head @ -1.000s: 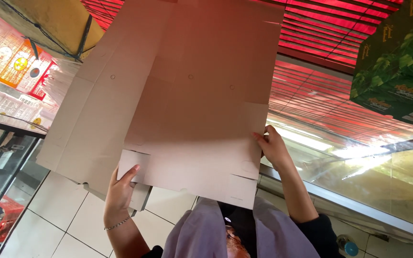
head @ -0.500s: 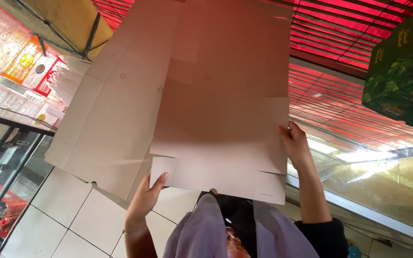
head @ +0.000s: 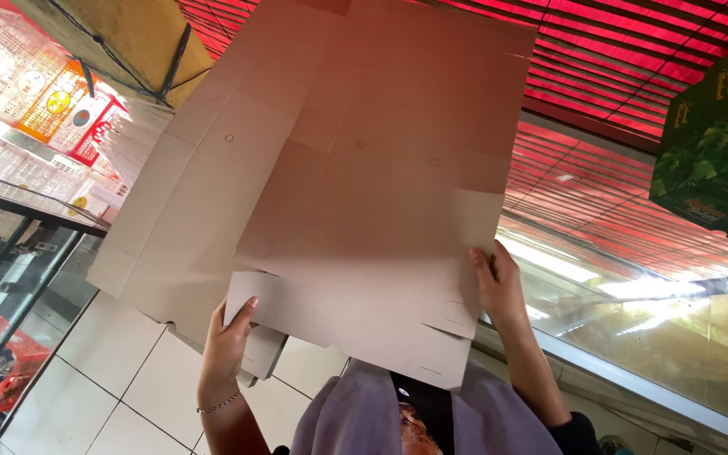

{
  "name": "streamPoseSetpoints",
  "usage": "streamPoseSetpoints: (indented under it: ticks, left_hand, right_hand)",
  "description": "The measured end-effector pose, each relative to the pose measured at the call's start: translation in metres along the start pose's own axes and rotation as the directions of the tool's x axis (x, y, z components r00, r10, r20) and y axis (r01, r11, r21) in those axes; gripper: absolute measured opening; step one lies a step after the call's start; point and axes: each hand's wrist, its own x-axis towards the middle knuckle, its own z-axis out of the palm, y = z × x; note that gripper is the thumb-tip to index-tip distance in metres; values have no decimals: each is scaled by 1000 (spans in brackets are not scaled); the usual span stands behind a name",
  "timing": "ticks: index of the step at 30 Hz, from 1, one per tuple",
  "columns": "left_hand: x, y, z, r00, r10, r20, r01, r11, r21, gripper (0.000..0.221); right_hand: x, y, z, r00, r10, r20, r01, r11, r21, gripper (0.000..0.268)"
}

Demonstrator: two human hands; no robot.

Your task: The person assembles a flat cardboard box by folding the side panels and tucking the flaps into slots to form a rectangular container. They then place a green branded bakery box inside the assembled container and stack it with other boxes.

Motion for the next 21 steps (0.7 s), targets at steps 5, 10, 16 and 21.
streamPoseSetpoints:
  ticks: [5, 10, 16, 21]
  left_hand:
    - [8, -33, -4, 999, -42, 35, 41, 999, 33, 33]
    - [-38, 80, 33, 951, 261, 167, -239, 960, -145, 40]
    - [-58, 108, 58, 815, 322, 481, -383, 923, 30, 44]
    - [-59, 86, 59, 802, 201, 562, -299, 950, 86, 50]
  right_hand:
    - [-4, -31, -14, 997, -71, -39, 71, 997, -3, 26]
    - [23, 9, -19, 1000, 2, 18, -7, 962, 275, 33]
    - [37, 35, -45, 992, 123, 10, -122, 968, 219, 31]
    - [41, 43, -74, 1000, 5, -1, -5, 996, 94, 30]
